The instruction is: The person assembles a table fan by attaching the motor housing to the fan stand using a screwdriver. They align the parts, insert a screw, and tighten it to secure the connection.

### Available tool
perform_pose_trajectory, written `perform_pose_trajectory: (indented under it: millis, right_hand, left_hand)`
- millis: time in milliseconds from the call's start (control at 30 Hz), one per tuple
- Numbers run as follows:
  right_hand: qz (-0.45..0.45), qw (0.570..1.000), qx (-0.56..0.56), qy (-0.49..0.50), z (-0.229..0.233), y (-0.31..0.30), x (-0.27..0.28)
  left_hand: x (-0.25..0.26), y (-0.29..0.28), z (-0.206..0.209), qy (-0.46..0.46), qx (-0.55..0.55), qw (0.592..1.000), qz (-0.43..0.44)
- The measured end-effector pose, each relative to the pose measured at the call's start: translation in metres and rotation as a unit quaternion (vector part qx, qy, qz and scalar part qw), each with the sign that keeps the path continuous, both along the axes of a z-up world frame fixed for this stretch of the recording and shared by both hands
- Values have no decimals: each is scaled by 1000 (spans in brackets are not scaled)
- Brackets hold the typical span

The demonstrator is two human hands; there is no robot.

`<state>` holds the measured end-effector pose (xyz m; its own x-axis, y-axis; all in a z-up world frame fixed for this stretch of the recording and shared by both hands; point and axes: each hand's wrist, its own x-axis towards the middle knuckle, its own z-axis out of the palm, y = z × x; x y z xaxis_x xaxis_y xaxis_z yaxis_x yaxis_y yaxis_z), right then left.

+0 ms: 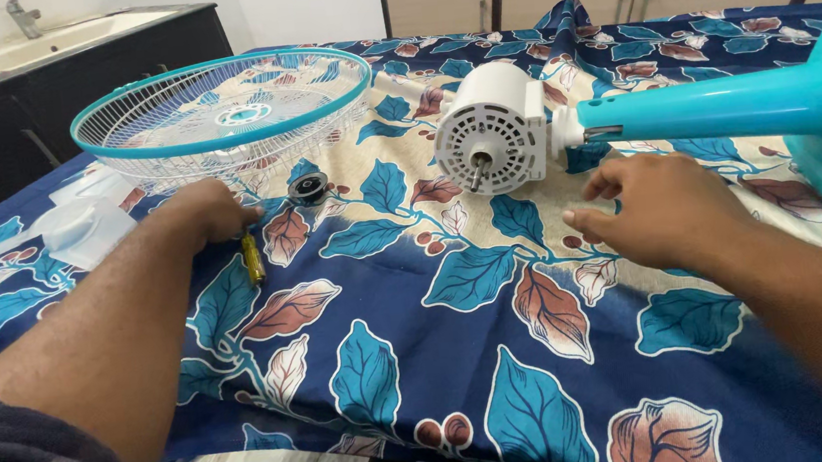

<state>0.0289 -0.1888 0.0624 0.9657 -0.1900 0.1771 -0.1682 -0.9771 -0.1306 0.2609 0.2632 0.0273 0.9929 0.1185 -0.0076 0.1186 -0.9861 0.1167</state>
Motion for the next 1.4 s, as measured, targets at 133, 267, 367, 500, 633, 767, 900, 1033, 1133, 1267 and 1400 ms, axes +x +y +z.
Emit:
perform_pose_trajectory:
  millis: [133, 267, 367, 500, 633, 767, 900, 1033, 1133, 1267, 1400]
  right_hand:
    - [20, 1000, -16, -4, 7, 31, -2]
    - [58, 998, -20, -26, 11, 52, -6]
    - [81, 996, -7, -40, 9, 59, -6]
    - [96, 995, 1, -26, 8, 64, -2]
    - [125, 984, 58, -112, 1, 59, -4]
    - [149, 919, 335, -145, 2, 62, 8]
    - [223, 796, 549, -124, -6, 59, 21]
    - [111, 792, 572, -180, -12, 36, 27]
    - [-47, 714, 660, -229, -7, 3, 28]
    - [-199, 528, 781, -268, 0, -36, 32]
    - [-248, 422, 829, -270, -4, -55, 48]
  left_hand:
    - [-23, -3, 2, -78, -260, 962, -12]
    - [-43, -4, 5, -172, -265, 946, -74]
    - [-58, -12, 5, -232, -275, 927, -104]
    - [-80, -27, 11, -347, -236, 897, -141]
    - [-94, -67, 28, -415, -293, 830, -231]
    - [-112, -151, 38, -287, -503, 754, -310]
    - [-147, -229, 24, -164, -562, 719, -374]
    - [-146, -253, 19, -198, -537, 720, -393]
    - [-127, -243, 13, -315, -421, 779, -340]
    - [-91, -239, 21, -100, -542, 804, -222]
    - [-69, -234, 27, 79, -575, 774, -254]
